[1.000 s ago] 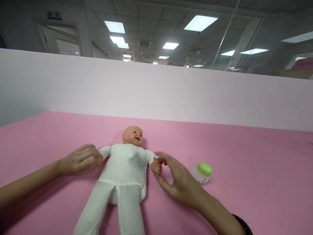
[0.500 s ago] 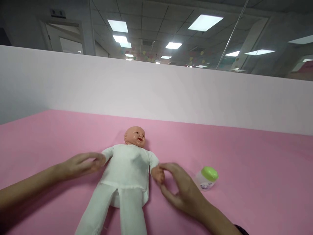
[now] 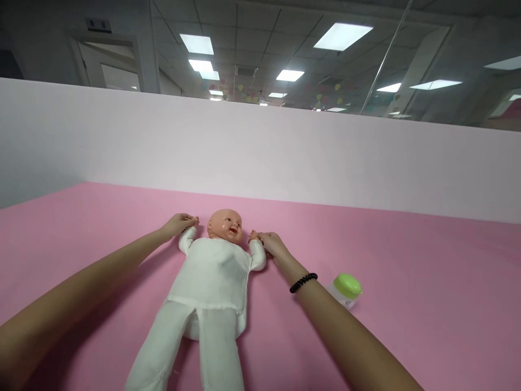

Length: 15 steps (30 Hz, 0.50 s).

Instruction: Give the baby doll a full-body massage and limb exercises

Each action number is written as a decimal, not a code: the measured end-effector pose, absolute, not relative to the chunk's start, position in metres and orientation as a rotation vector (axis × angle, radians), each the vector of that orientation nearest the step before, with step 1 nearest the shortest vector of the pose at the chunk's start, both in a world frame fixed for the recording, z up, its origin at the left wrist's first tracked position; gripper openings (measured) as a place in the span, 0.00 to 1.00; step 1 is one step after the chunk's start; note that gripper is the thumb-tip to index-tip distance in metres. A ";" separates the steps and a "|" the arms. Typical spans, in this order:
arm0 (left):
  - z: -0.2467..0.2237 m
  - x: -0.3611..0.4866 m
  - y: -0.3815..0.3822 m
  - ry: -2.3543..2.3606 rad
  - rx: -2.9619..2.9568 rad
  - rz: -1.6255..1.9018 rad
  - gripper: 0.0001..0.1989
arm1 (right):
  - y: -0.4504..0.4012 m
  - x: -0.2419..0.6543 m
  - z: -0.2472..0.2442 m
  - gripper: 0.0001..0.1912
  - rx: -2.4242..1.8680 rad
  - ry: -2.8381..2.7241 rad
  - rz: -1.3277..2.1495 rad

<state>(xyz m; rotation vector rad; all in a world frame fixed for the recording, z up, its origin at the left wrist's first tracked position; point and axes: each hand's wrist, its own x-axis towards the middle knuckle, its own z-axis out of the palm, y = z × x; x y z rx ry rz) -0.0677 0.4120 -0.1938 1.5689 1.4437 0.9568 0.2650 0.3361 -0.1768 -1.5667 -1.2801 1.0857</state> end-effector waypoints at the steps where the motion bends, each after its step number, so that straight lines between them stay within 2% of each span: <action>1: -0.197 -0.068 0.415 1.472 1.591 0.901 0.25 | 0.337 0.264 -0.178 0.13 -1.573 -1.264 1.119; 5: -0.199 -0.064 0.416 1.565 1.697 0.785 0.19 | 0.336 0.259 -0.176 0.13 -1.608 -1.214 1.183; 10: -0.180 -0.064 0.401 1.504 1.801 0.882 0.22 | 0.327 0.258 -0.168 0.15 -1.430 -1.215 1.229; 13: -0.169 -0.070 0.379 1.348 1.833 1.084 0.25 | 0.311 0.264 -0.160 0.22 -1.294 -1.183 1.125; 15: -0.166 -0.078 0.360 1.258 1.932 1.239 0.23 | 0.295 0.270 -0.154 0.28 -1.228 -1.186 1.056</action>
